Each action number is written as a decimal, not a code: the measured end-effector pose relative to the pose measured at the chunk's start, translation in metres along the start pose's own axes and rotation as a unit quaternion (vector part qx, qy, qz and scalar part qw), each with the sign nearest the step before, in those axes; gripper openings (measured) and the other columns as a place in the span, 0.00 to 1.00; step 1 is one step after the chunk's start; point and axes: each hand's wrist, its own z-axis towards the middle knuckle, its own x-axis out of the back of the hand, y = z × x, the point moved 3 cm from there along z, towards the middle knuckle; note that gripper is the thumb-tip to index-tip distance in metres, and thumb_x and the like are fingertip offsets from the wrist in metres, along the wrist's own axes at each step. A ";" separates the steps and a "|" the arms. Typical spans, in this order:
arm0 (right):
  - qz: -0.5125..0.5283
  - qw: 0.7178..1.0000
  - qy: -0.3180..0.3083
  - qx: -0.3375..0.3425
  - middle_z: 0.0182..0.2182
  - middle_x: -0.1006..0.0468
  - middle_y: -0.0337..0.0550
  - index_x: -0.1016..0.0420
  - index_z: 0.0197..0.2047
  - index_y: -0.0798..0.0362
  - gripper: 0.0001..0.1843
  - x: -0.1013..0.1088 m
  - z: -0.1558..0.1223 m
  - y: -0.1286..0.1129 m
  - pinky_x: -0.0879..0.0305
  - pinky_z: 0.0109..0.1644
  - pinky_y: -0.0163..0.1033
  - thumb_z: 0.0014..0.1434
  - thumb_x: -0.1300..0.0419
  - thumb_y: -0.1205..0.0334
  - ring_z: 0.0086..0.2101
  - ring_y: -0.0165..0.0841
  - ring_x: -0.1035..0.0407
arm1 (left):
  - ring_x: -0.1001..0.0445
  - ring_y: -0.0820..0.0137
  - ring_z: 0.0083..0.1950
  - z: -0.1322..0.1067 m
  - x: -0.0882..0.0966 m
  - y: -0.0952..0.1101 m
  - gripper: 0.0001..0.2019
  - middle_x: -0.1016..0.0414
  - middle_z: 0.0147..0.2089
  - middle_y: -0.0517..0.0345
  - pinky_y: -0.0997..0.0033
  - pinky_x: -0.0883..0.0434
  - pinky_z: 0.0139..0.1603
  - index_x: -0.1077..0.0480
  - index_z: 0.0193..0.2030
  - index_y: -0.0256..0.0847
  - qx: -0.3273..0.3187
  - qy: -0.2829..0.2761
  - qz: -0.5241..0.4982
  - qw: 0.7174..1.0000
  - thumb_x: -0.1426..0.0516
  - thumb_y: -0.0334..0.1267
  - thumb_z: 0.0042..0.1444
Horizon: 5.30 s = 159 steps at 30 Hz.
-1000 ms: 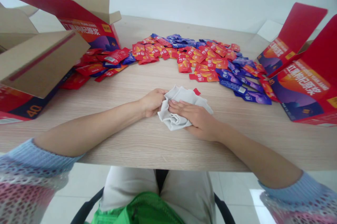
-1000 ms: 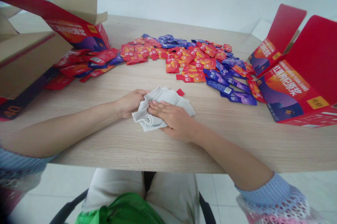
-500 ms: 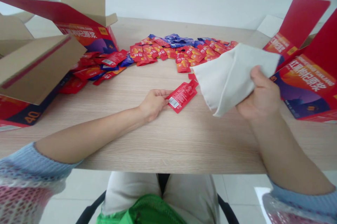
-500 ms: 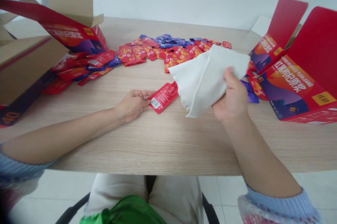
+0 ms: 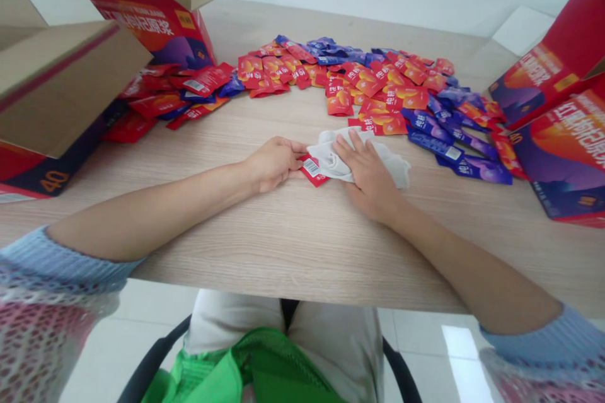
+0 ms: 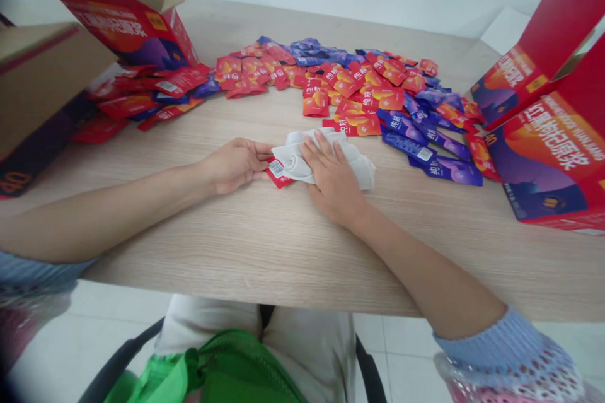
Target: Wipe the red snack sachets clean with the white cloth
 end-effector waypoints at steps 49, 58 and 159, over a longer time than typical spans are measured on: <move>0.024 0.970 -0.193 0.146 0.70 0.51 0.49 0.52 0.70 0.56 0.35 -0.001 -0.002 -0.042 0.69 0.70 0.56 0.61 0.50 0.69 0.69 0.36 0.64 | 0.22 0.67 0.31 0.006 -0.002 -0.005 0.34 0.20 0.32 0.52 0.73 0.28 0.31 0.31 0.59 0.31 -0.008 0.067 0.084 0.994 0.52 0.16 0.43; 0.308 0.918 -0.206 0.138 0.58 0.28 0.38 0.33 0.62 0.43 0.23 0.020 -0.012 -0.031 0.55 0.69 0.52 0.64 0.46 0.63 0.59 0.34 0.36 | 0.21 0.68 0.31 0.005 0.002 -0.002 0.19 0.19 0.33 0.50 0.75 0.26 0.30 0.21 0.34 0.32 0.000 -0.024 0.094 0.995 0.49 0.15 0.40; 0.065 0.956 0.179 -0.224 0.43 0.19 0.49 0.22 0.47 0.53 0.21 0.034 -0.021 0.032 0.30 0.48 0.55 0.60 0.44 0.47 0.44 0.49 0.26 | 0.26 0.67 0.24 0.009 0.001 -0.025 0.10 0.26 0.20 0.53 0.73 0.31 0.27 0.23 0.27 0.29 -0.067 0.118 0.053 0.989 0.47 0.27 0.47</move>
